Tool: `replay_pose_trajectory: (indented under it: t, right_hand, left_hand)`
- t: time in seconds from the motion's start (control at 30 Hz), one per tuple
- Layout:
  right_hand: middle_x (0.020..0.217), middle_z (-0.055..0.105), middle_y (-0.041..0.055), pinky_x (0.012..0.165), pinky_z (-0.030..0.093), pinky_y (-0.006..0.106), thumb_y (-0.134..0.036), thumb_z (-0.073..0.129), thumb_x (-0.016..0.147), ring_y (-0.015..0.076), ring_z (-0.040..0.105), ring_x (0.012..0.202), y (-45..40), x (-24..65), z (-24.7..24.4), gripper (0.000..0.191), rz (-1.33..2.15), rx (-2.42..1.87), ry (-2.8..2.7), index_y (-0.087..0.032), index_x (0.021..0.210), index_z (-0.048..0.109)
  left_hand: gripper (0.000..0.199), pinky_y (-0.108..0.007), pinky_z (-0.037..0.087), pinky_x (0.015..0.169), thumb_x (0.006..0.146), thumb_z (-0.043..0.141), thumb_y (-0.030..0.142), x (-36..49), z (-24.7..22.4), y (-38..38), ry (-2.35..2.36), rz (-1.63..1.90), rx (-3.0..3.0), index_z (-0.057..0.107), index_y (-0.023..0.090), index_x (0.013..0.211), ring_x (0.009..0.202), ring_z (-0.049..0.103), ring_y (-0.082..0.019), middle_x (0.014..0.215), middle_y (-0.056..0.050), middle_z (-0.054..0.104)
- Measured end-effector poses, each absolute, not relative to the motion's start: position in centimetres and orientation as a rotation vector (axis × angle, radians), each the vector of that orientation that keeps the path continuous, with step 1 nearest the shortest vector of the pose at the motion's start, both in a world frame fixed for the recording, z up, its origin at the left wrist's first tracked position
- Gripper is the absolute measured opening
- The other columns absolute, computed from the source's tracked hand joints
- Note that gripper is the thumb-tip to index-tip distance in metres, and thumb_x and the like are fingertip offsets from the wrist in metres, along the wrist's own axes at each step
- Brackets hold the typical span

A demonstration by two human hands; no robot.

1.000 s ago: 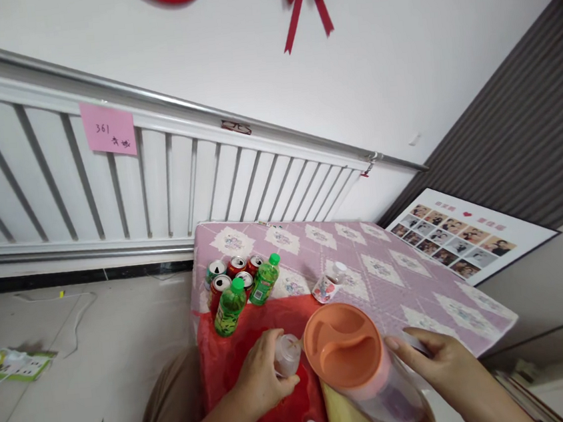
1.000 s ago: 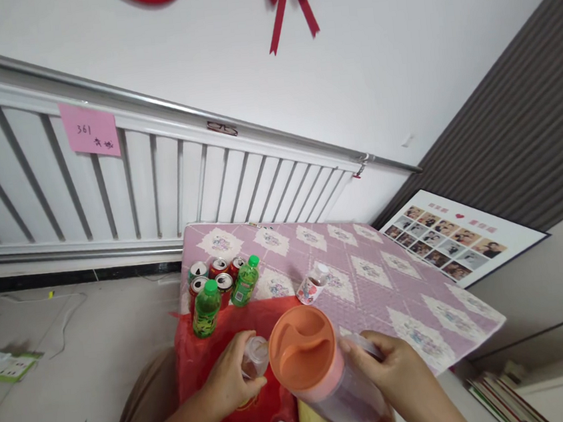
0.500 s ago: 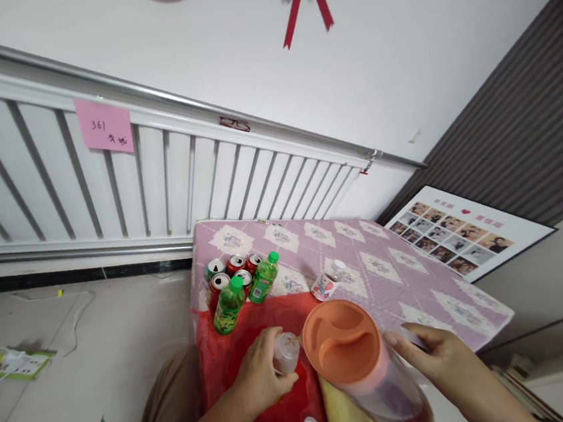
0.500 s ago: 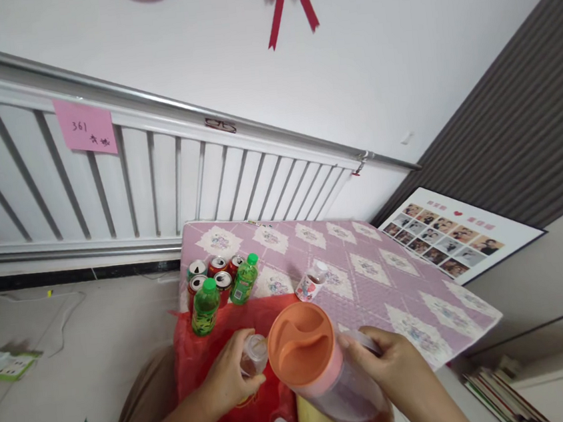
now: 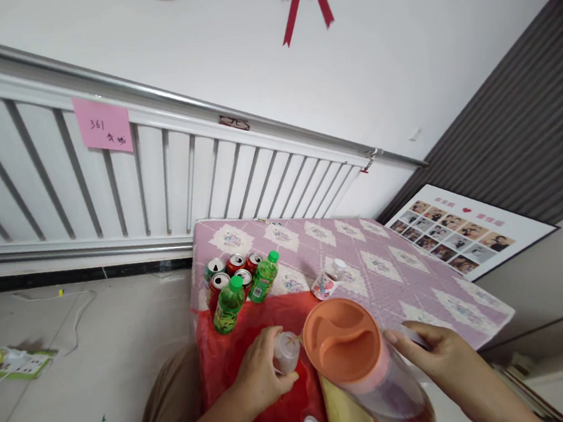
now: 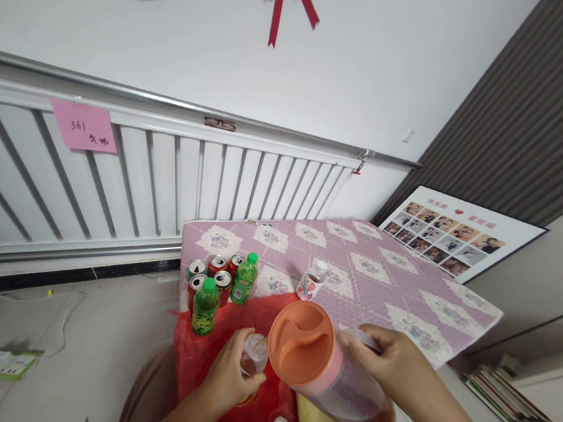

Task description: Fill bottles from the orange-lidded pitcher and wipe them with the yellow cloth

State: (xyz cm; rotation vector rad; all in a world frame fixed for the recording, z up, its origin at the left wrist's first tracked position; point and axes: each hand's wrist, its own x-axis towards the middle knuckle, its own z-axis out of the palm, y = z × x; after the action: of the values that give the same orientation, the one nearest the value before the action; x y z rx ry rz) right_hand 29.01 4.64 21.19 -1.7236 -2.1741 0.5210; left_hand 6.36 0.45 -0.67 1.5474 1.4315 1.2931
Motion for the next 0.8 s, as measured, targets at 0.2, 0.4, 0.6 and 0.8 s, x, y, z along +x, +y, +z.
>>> replay_pose_trajectory:
  t: [0.2,0.4,0.6,0.8]
  right_hand:
    - [0.050,0.035,-0.0047,0.045,0.033,0.023,-0.058,0.051,0.076,0.0127,0.039,0.051,4.56,28.78,21.41,0.044,0.520,-1.751,-2.156,-0.022,0.053,0.040]
    - [0.056,0.033,-0.0043,0.049,0.032,0.024,-0.060,0.049,0.078,0.0132,0.038,0.055,4.57,28.99,21.43,0.045,0.564,-1.772,-2.166,-0.022,0.055,0.040]
    - [0.052,0.033,-0.0048,0.046,0.031,0.023,-0.061,0.049,0.077,0.0122,0.036,0.052,4.55,29.05,21.39,0.047,0.520,-1.748,-2.172,-0.022,0.053,0.037]
    - [0.051,0.035,-0.0044,0.045,0.031,0.023,-0.059,0.051,0.077,0.0123,0.038,0.051,4.40,28.80,21.59,0.046,0.505,-1.734,-2.170,-0.022,0.052,0.040]
  left_hand:
    - [0.076,-0.047,0.043,0.104,0.057,0.076,0.013,6.36,-0.61,0.41,1.430,1.299,1.552,0.045,0.020,0.126,0.118,0.056,-0.030,0.127,-0.012,0.058]
    - [0.076,-0.047,0.043,0.104,0.057,0.076,0.012,6.38,-0.57,0.36,1.434,1.306,1.554,0.045,0.019,0.126,0.118,0.056,-0.030,0.127,-0.012,0.058]
    - [0.076,-0.046,0.044,0.103,0.057,0.076,0.012,6.38,-0.55,0.34,1.435,1.313,1.549,0.045,0.020,0.126,0.118,0.056,-0.030,0.127,-0.012,0.059]
    - [0.075,-0.047,0.043,0.104,0.057,0.075,0.012,6.42,-0.62,0.36,1.440,1.316,1.554,0.045,0.020,0.126,0.118,0.056,-0.030,0.128,-0.012,0.058]
